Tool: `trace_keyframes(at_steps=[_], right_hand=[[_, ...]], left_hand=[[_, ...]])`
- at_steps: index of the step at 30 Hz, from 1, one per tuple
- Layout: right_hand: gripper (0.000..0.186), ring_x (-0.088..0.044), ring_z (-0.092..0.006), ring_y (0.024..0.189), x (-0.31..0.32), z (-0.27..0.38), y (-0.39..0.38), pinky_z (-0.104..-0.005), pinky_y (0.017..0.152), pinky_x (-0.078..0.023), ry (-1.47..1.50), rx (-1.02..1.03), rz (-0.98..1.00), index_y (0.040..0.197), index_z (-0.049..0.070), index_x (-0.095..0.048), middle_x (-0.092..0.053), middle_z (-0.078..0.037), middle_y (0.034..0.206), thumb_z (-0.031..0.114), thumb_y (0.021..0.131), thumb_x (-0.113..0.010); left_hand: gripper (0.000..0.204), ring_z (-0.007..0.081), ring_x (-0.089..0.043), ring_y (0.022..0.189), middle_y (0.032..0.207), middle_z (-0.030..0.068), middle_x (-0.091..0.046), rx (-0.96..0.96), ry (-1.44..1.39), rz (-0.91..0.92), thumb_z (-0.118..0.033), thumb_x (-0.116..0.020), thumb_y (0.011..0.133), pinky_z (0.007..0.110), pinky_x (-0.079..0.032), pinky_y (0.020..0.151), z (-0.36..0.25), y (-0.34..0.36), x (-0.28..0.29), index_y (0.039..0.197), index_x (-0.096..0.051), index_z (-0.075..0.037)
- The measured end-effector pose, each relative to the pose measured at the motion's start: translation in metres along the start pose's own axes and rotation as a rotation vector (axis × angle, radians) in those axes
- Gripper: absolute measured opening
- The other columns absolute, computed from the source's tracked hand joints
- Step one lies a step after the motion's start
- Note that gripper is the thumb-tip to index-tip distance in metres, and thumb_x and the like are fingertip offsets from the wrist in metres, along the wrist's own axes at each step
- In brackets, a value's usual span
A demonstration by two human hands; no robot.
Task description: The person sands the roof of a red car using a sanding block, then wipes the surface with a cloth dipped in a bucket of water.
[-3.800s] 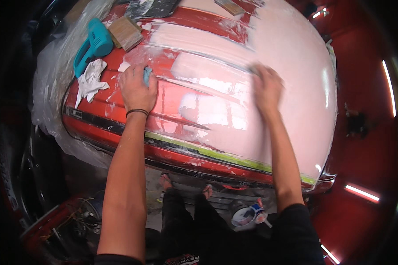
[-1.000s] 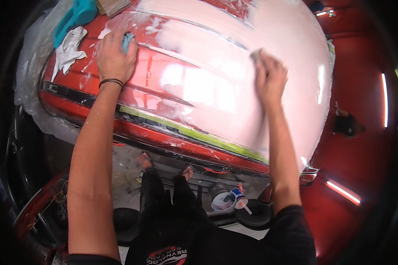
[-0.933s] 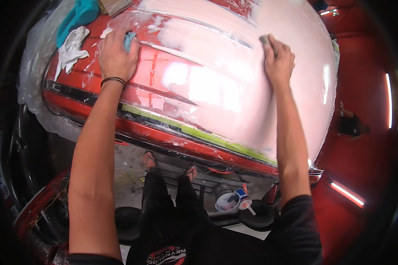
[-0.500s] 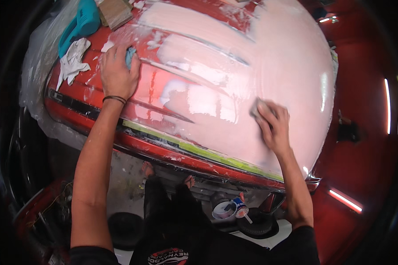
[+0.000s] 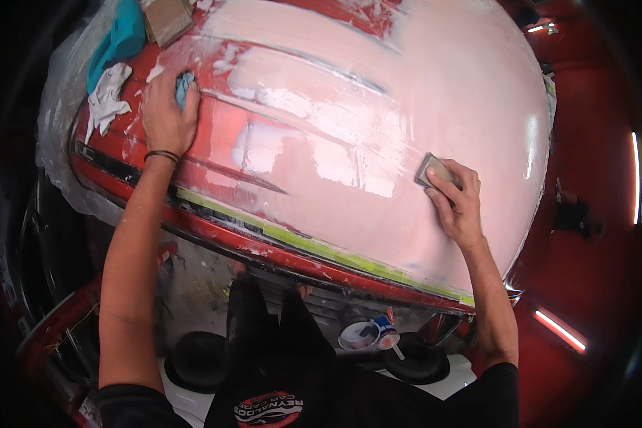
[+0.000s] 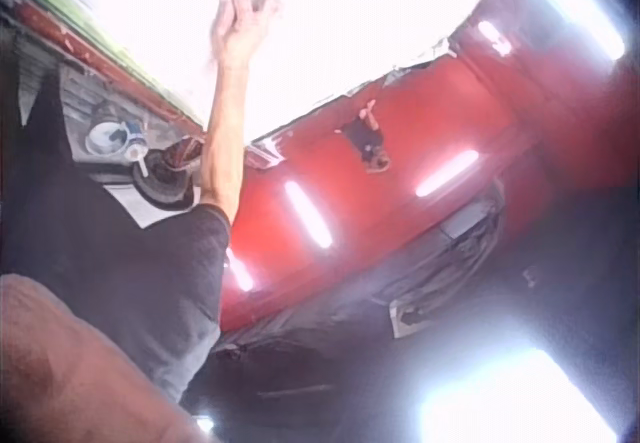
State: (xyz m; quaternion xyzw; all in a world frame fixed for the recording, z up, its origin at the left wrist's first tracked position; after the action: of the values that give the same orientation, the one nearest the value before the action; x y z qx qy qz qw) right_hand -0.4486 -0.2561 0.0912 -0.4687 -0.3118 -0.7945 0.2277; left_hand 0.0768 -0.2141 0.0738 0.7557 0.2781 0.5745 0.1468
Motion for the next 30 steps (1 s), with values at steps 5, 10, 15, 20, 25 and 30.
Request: trace_keyframes(at_steps=[5,10,15,20,25,30], right_hand=[[0.035,-0.065,-0.0353,0.123,-0.053,0.055,0.089,-0.0504,0.109,-0.050,0.015,0.134,-0.069,0.130,0.029,-0.087,-0.071,-0.011,0.139,0.020,0.097,-0.085],[0.030,-0.060,-0.0335,0.129,-0.089,0.091,0.151,-0.0505,0.110,-0.047,0.037,0.206,-0.094,0.131,0.030,-0.086,-0.072,-0.007,0.140,0.028,0.102,-0.079],[0.039,-0.066,-0.0360,0.123,-0.021,0.004,0.021,-0.0511,0.112,-0.046,0.003,0.059,-0.053,0.133,0.024,-0.087,-0.072,-0.012,0.142,0.016,0.095,-0.086],[0.034,-0.064,-0.0368,0.127,-0.022,0.020,0.023,-0.0507,0.113,-0.047,-0.017,0.069,-0.030,0.127,0.022,-0.088,-0.073,-0.012,0.141,0.013,0.094,-0.085],[0.029,-0.064,-0.0354,0.129,-0.103,0.109,0.159,-0.0537,0.113,-0.047,0.048,0.156,-0.128,0.126,0.027,-0.088,-0.075,-0.005,0.139,0.027,0.098,-0.083],[0.029,-0.066,-0.0346,0.128,-0.068,0.066,0.101,-0.0523,0.115,-0.047,0.005,0.129,-0.033,0.128,0.029,-0.089,-0.076,-0.005,0.139,0.026,0.100,-0.082]], left_hand=[[0.038,0.0411,-0.067,0.124,0.131,0.0186,-0.072,-0.003,-0.048,-0.007,-0.028,-0.075,0.103,0.050,-0.051,0.111,-0.006,0.000,-0.007,0.137,-0.072,-0.010],[0.038,0.0420,-0.068,0.122,0.131,0.0190,-0.073,-0.007,-0.028,-0.028,-0.030,-0.075,0.104,0.051,-0.051,0.110,0.005,-0.001,-0.009,0.136,-0.072,-0.010],[0.039,0.0420,-0.068,0.122,0.131,0.0190,-0.073,-0.027,0.004,-0.029,-0.032,-0.074,0.105,0.051,-0.052,0.110,0.016,-0.008,-0.001,0.137,-0.072,-0.010],[0.039,0.0414,-0.069,0.123,0.130,0.0176,-0.074,-0.064,0.011,-0.062,-0.031,-0.073,0.107,0.050,-0.052,0.111,0.004,-0.008,-0.011,0.140,-0.071,-0.011],[0.041,0.0408,-0.069,0.124,0.131,0.0176,-0.075,-0.061,0.016,-0.078,-0.032,-0.073,0.106,0.050,-0.052,0.112,0.004,0.001,-0.014,0.142,-0.071,-0.013],[0.043,0.0408,-0.069,0.126,0.134,0.0171,-0.074,0.000,0.067,-0.043,-0.033,-0.073,0.106,0.050,-0.052,0.113,0.019,-0.006,-0.016,0.144,-0.070,-0.013]])
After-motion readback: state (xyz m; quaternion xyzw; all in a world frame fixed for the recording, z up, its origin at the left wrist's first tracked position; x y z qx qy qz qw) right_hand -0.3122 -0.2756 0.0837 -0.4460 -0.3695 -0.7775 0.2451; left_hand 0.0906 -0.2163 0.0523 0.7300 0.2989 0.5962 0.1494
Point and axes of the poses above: each hand's wrist, its own y-axis towards the middle knuckle, its own x-axis out of the back of the hand, z = x × y, the point moved 8 cm from there along y, towards the middle knuckle
